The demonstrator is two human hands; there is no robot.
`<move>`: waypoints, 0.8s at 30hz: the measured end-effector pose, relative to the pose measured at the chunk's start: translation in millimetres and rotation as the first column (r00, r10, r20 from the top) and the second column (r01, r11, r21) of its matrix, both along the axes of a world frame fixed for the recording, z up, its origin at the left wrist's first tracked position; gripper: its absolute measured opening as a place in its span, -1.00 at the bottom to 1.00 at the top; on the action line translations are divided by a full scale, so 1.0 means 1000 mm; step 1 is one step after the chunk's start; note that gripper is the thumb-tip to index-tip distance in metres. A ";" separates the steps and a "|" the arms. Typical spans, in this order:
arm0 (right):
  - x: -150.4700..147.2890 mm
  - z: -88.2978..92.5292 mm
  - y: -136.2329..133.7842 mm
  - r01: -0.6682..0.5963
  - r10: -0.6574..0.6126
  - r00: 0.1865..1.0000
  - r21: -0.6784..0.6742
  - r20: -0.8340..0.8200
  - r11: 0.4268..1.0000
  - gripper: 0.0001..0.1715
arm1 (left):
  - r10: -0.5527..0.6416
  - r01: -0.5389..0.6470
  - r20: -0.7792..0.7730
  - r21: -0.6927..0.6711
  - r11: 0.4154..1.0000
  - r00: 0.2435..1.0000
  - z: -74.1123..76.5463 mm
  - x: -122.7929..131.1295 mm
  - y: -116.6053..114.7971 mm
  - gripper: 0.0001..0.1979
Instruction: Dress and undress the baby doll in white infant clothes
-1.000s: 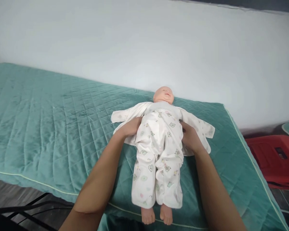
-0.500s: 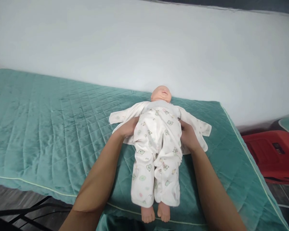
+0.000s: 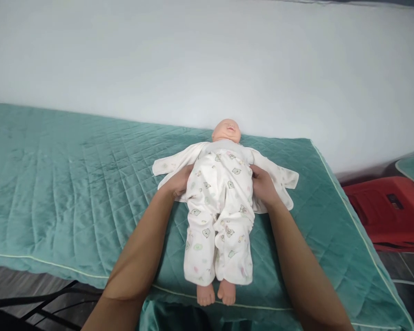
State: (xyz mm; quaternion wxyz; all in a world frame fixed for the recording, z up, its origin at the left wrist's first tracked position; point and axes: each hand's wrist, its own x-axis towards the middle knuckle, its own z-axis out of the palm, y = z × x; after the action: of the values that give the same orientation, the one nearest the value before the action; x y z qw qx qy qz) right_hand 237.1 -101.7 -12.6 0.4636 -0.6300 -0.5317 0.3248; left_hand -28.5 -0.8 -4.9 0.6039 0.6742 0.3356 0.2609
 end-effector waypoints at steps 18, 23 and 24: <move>-0.008 0.016 -0.002 0.028 -0.025 0.999 -0.055 0.046 0.998 -0.68 | 0.005 -0.002 0.022 -0.124 0.992 1.000 0.010 0.004 -0.006 -0.45; 0.000 0.011 0.000 -0.093 0.093 0.996 -0.036 0.011 0.995 -0.67 | 0.054 -0.041 0.082 -0.155 0.987 0.995 0.010 0.007 -0.010 -0.43; 0.001 0.010 0.000 -0.106 0.106 0.994 -0.032 0.006 0.994 -0.67 | 0.076 -0.060 0.087 -0.174 0.983 0.993 0.011 0.008 -0.011 -0.44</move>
State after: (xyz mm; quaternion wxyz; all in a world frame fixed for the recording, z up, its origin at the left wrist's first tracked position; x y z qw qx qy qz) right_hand 238.0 -102.0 -2.9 0.4335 -0.6096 -0.5609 0.3548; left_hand -20.9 -11.5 5.7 0.6653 0.5950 0.3510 0.2831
